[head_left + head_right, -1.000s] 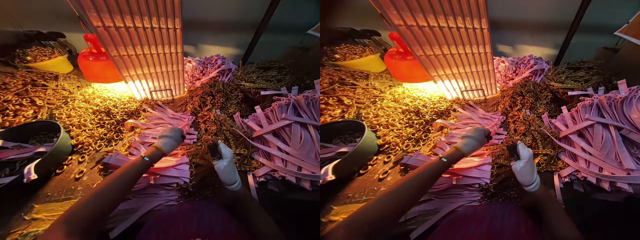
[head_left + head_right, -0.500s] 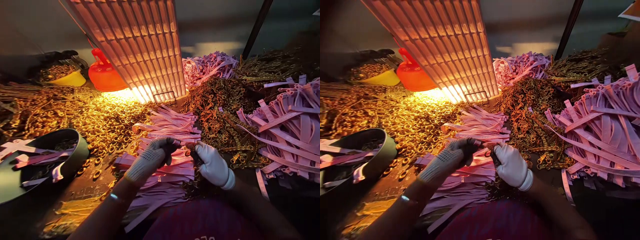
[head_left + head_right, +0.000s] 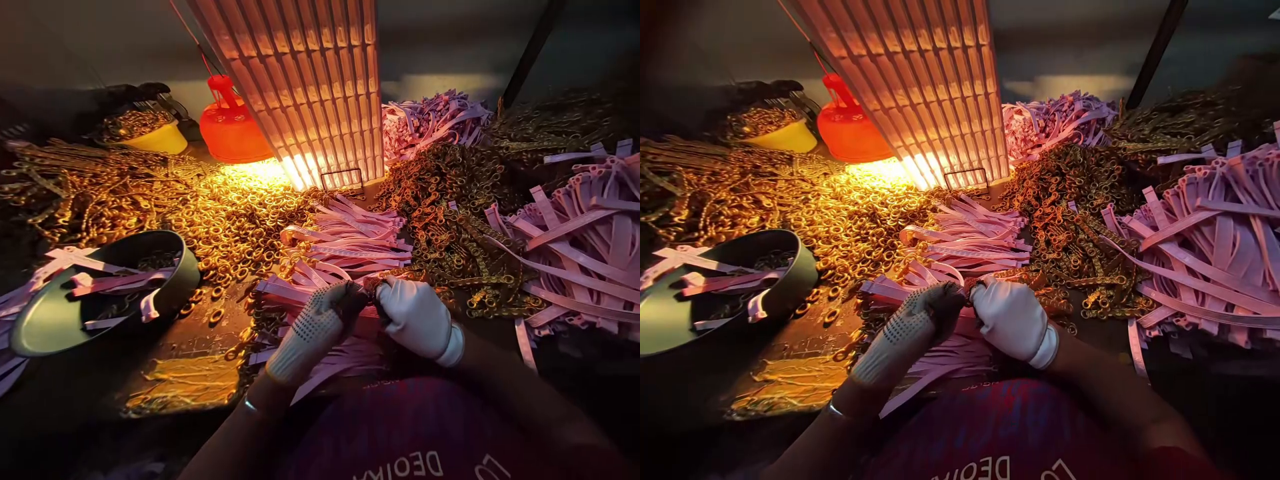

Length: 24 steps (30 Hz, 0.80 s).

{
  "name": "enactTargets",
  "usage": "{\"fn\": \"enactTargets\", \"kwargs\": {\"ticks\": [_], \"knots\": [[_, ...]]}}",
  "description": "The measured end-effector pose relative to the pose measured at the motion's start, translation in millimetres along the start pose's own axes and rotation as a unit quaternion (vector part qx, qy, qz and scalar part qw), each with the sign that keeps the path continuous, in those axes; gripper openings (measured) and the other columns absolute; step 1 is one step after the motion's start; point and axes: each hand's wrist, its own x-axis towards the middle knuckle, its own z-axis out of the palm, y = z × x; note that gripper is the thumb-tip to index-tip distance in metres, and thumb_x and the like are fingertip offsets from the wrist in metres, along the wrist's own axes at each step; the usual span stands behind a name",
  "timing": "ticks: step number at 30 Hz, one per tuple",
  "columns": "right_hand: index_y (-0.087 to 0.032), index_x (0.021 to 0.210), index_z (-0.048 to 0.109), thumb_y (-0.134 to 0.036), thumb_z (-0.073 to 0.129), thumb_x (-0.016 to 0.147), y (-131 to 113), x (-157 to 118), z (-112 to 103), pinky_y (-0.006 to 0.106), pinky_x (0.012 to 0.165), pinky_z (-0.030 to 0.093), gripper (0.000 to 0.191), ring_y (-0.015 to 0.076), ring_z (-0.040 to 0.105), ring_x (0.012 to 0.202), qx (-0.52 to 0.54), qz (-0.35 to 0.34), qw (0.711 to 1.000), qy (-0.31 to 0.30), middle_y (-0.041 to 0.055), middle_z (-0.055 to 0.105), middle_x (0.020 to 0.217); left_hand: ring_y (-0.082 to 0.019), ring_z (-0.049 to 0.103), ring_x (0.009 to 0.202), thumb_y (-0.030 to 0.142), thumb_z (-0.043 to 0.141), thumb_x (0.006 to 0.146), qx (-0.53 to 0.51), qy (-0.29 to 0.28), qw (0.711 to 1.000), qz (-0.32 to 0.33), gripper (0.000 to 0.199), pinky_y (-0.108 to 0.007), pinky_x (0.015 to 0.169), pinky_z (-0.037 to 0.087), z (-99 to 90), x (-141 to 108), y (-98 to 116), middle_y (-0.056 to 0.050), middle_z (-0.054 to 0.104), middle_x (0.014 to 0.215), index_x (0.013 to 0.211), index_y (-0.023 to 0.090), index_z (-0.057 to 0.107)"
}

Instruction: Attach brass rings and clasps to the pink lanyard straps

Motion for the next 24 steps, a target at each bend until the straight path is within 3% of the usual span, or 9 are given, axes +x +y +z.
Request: {"fn": "enactTargets", "kwargs": {"ticks": [5,7,10,12,17,24], "knots": [[-0.015,0.100,0.063,-0.011,0.054,0.083,-0.9,-2.8,3.1,0.032,0.060,0.038,0.020,0.0247,0.064,0.079,0.003,0.036,0.999,-0.034,0.0138,0.069,0.092,-0.021,0.060,0.083,0.032,0.063,0.086,0.140,-0.071,0.979,0.129,0.017,-0.029,0.077,0.048,-0.7,6.6,-12.0,-0.004,0.068,0.080,0.078,0.019,0.070],[-0.015,0.105,0.063,-0.008,0.055,0.080,-0.7,-4.8,-0.4,0.032,0.064,0.041,0.027,0.0252,0.066,0.083,0.021,0.049,0.997,-0.052,0.0139,0.070,0.098,-0.019,0.059,0.074,0.034,0.059,0.089,0.136,-0.063,0.982,0.118,0.021,-0.028,0.071,0.048,1.1,5.8,-15.7,-0.003,0.066,0.075,0.079,0.019,0.069],[-0.016,0.111,0.062,-0.012,0.055,0.084,1.2,-7.8,-8.1,0.031,0.064,0.043,0.027,0.0244,0.067,0.081,0.060,0.058,0.994,-0.067,0.0113,0.071,0.097,-0.011,0.043,0.052,0.042,0.060,0.089,0.087,-0.026,0.995,0.037,0.030,-0.022,0.051,0.035,4.6,1.0,-15.7,0.003,0.052,0.058,0.072,0.018,0.061],[-0.018,0.116,0.061,-0.015,0.057,0.085,3.0,-8.5,-11.1,0.030,0.064,0.043,0.031,0.0236,0.068,0.080,0.086,0.057,0.991,-0.083,0.0092,0.073,0.095,-0.010,0.038,0.050,0.044,0.061,0.088,0.081,-0.017,0.996,0.018,0.032,-0.022,0.048,0.031,6.5,-3.3,-12.6,0.004,0.050,0.057,0.071,0.018,0.062],[-0.015,0.112,0.063,-0.009,0.052,0.084,4.3,-8.8,-4.7,0.029,0.066,0.044,0.031,0.0237,0.070,0.082,0.065,0.022,0.990,-0.120,0.0116,0.074,0.092,-0.011,0.041,0.055,0.038,0.057,0.090,0.141,-0.007,0.989,0.054,0.030,-0.023,0.052,0.033,6.7,-9.6,-11.2,0.002,0.055,0.060,0.072,0.017,0.068],[-0.010,0.107,0.062,-0.013,0.049,0.086,4.8,-14.5,9.0,0.030,0.057,0.039,0.025,0.0229,0.066,0.072,0.033,-0.078,0.991,-0.100,0.0126,0.070,0.081,-0.016,0.054,0.066,0.030,0.059,0.086,0.195,-0.044,0.971,0.132,0.021,-0.025,0.065,0.044,5.6,0.3,-21.4,-0.001,0.069,0.070,0.073,0.018,0.069]]}}
